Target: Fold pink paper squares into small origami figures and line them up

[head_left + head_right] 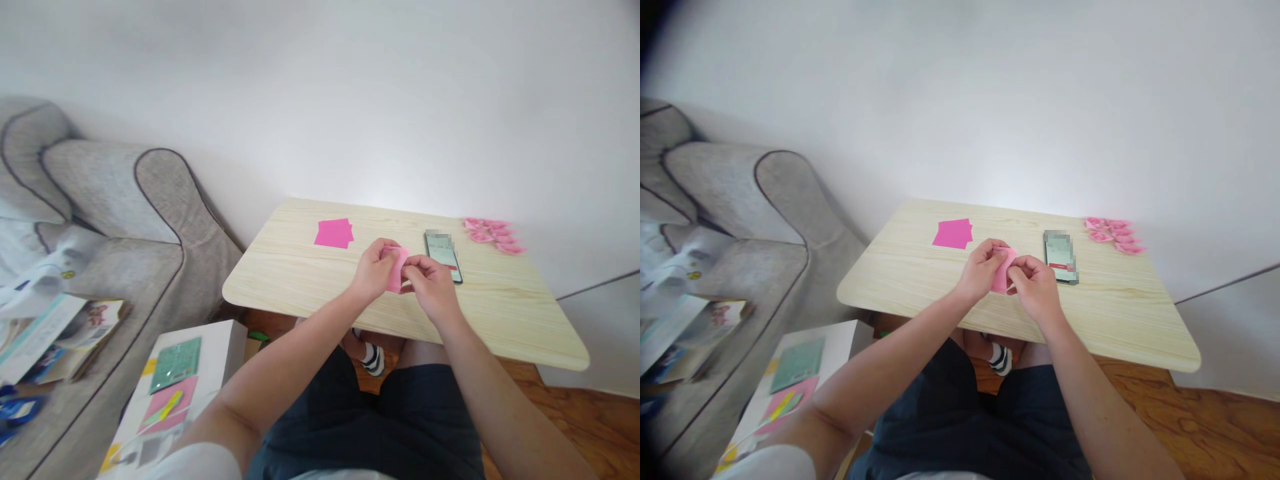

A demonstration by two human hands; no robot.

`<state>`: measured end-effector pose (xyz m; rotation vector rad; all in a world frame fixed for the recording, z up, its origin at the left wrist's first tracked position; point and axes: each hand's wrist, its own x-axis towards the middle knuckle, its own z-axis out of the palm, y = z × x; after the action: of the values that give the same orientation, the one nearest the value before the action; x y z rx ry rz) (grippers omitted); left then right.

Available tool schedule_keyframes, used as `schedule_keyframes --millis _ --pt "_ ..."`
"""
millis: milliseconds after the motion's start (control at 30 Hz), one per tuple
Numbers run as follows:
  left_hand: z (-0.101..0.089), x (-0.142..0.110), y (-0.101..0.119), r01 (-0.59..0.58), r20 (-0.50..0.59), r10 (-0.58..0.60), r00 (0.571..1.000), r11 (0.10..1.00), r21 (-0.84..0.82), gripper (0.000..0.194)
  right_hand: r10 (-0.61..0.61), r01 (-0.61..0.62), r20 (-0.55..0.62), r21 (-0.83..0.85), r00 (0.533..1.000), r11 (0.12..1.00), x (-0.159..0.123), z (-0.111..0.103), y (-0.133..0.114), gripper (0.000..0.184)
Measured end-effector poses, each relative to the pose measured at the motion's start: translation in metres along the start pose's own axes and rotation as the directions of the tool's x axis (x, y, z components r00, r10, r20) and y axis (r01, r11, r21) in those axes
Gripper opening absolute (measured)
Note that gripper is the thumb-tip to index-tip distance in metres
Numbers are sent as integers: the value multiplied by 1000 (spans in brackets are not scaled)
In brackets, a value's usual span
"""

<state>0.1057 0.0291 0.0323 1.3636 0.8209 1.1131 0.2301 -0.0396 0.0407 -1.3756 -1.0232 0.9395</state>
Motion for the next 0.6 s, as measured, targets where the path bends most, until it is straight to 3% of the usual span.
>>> schedule_keyframes --millis 100,233,400,433,500,600 --pt "-1 -10 -1 -112 20 110 994 984 140 13 33 -33 5 -4 999 999 -6 -1 0 10" --pt "-4 -22 0 -136 95 124 988 982 133 21 56 -59 95 32 994 998 -12 -3 4 16" --pt "-13 -31 8 -60 202 27 979 985 161 76 -17 23 64 -92 998 995 -15 -6 6 23" --pt "-15 -32 9 -43 206 7 979 984 172 80 -22 29 57 -117 998 993 -16 -6 5 23" --pt "-20 -33 11 -51 179 14 984 977 205 72 -17 24 54 -138 998 990 -18 -7 2 22" --pt "-27 -36 14 -140 91 116 989 938 318 49 -5 13 54 -143 999 990 -23 -7 -2 18"
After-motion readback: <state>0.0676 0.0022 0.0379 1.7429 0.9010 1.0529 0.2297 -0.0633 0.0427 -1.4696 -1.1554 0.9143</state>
